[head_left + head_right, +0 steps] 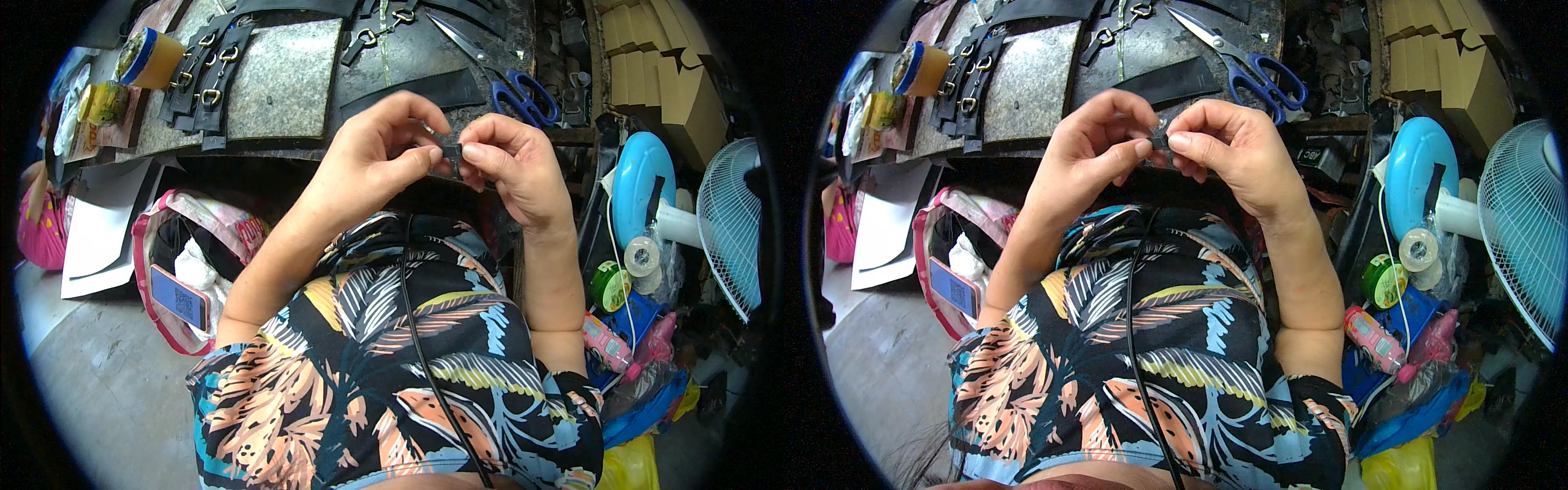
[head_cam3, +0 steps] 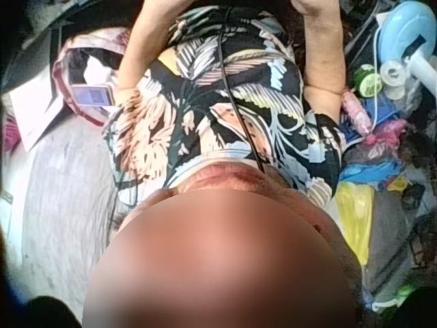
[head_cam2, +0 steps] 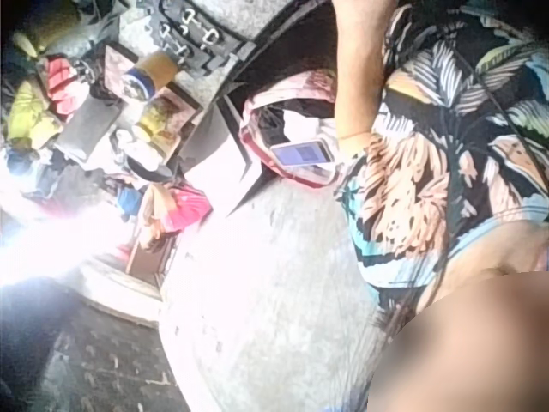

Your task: The person assembles black leather straps with brass D-rings and metal connectors on a workbench. They use scissors to trim strap ends, thread the hardware, and fold the strap ends to secure the fittings. Multiple finished straps are placed on the table as the task proceeds.

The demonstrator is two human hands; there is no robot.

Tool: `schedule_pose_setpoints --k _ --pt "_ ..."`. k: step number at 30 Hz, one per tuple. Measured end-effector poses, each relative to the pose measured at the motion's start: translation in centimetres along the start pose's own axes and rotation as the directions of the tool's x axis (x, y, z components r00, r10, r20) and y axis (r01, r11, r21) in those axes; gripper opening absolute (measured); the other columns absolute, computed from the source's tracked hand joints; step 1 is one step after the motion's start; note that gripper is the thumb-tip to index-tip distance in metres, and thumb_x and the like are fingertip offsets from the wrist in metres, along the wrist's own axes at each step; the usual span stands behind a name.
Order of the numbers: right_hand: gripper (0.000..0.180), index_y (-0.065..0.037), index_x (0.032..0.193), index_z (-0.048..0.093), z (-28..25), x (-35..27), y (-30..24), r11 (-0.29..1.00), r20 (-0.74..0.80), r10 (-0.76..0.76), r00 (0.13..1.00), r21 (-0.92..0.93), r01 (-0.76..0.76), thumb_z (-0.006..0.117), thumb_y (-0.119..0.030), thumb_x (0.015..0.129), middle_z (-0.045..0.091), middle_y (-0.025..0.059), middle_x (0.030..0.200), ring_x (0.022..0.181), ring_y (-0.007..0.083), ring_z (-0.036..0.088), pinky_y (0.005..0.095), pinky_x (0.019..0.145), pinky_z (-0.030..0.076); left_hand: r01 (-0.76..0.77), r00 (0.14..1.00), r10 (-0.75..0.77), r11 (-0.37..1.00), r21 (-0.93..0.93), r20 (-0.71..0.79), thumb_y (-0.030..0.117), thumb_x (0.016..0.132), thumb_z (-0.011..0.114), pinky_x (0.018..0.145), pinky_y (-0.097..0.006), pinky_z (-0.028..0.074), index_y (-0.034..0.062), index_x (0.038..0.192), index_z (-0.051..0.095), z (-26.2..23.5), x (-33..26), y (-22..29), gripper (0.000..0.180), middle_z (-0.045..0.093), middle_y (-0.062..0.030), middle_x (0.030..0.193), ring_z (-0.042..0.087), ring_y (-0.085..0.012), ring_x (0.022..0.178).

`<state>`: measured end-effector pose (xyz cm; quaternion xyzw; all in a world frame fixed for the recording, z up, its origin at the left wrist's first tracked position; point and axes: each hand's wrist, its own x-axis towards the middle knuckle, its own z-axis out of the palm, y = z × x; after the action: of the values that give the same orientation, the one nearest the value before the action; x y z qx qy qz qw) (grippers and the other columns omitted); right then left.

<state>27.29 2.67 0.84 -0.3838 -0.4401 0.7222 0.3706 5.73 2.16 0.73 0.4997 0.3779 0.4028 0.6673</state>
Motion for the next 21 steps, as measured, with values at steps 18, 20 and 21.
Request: schedule_pose_setpoints --k 18,20,21 --pt "0.012 -0.001 0.103 0.067 2.6 0.3 1.9 0.973 -0.182 -0.229 0.956 -0.060 0.222 0.066 -0.012 0.099 0.065 0.0018 0.083 0.069 0.0075 0.060 0.0232 0.061 0.047 0.069 0.998 -0.068 0.989 0.134 -0.012 0.015 0.095 0.069 0.061 -0.021 0.045 0.0008 0.092 0.069 -0.5 0.8 0.5 0.015 0.065 0.0001 0.083 0.056 -0.0050 0.068" --pt "0.012 -0.001 0.103 0.067 2.5 0.5 1.9 0.983 -0.170 -0.163 0.972 0.057 0.175 0.065 -0.012 0.099 0.065 0.0019 0.084 0.070 0.0077 0.060 0.0231 0.062 0.047 0.037 0.999 -0.036 0.991 0.129 -0.012 0.014 0.096 0.068 0.062 -0.020 0.046 0.0007 0.093 0.069 -0.5 0.7 0.4 0.014 0.066 -0.0003 0.084 0.056 -0.0049 0.069" --pt "0.012 -0.001 0.103 0.067 2.3 0.5 1.8 0.977 -0.159 -0.151 0.976 0.124 0.171 0.064 -0.011 0.100 0.066 0.0019 0.084 0.071 0.0077 0.060 0.0230 0.063 0.048 0.019 1.000 -0.018 0.993 0.114 -0.013 0.014 0.096 0.068 0.062 -0.020 0.046 0.0007 0.094 0.069 -0.4 0.7 0.2 0.014 0.067 -0.0007 0.085 0.057 -0.0048 0.070"
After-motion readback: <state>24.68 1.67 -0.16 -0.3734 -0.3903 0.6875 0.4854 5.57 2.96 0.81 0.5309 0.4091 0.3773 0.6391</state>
